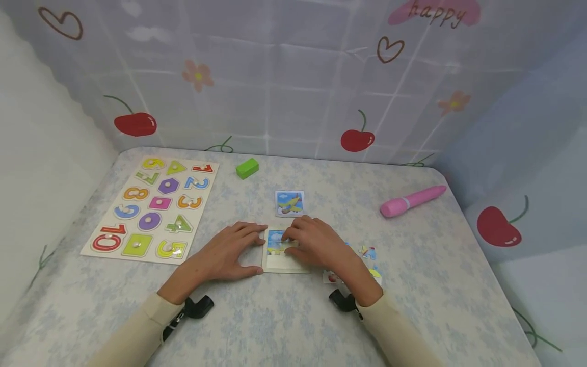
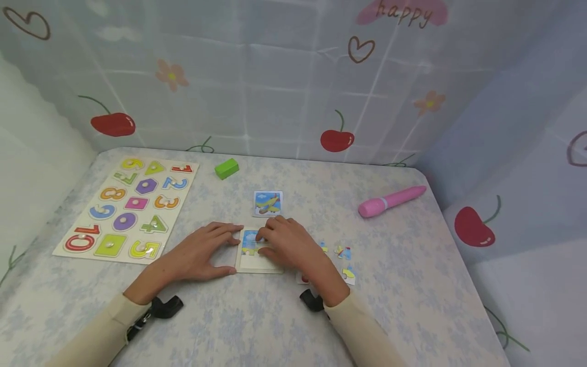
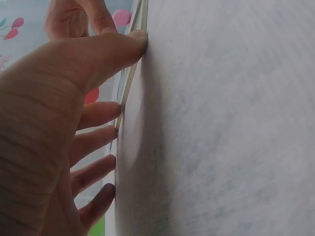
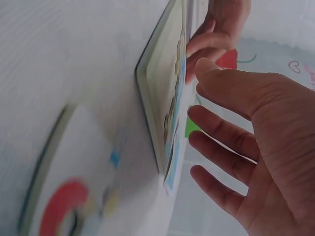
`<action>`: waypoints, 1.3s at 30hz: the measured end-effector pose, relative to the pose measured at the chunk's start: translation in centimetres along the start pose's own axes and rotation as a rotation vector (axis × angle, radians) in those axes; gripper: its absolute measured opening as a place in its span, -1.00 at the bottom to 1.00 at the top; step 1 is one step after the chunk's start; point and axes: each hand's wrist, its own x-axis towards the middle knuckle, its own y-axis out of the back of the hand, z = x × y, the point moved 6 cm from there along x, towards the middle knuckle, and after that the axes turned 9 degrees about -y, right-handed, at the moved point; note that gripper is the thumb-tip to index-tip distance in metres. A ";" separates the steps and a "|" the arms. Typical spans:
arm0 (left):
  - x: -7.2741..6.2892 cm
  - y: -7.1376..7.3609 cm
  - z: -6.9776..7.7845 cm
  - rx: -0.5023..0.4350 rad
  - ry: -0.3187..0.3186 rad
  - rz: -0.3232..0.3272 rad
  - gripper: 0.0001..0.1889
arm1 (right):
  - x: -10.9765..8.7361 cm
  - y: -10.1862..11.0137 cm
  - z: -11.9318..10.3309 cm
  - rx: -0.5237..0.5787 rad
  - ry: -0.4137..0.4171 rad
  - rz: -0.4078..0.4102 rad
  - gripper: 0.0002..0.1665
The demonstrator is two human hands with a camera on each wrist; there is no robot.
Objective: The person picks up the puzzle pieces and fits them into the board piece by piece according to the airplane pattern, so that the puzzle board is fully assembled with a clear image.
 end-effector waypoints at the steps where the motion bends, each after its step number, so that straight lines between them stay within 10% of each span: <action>1: -0.1 0.0 -0.1 0.001 0.005 -0.003 -0.36 | -0.2 0.1 0.3 0.004 -0.015 -0.006 -0.71; 39: -0.1 -0.2 -0.2 -0.010 0.027 -0.019 -0.34 | -8.2 1.4 9.3 0.019 -0.253 -0.019 -0.46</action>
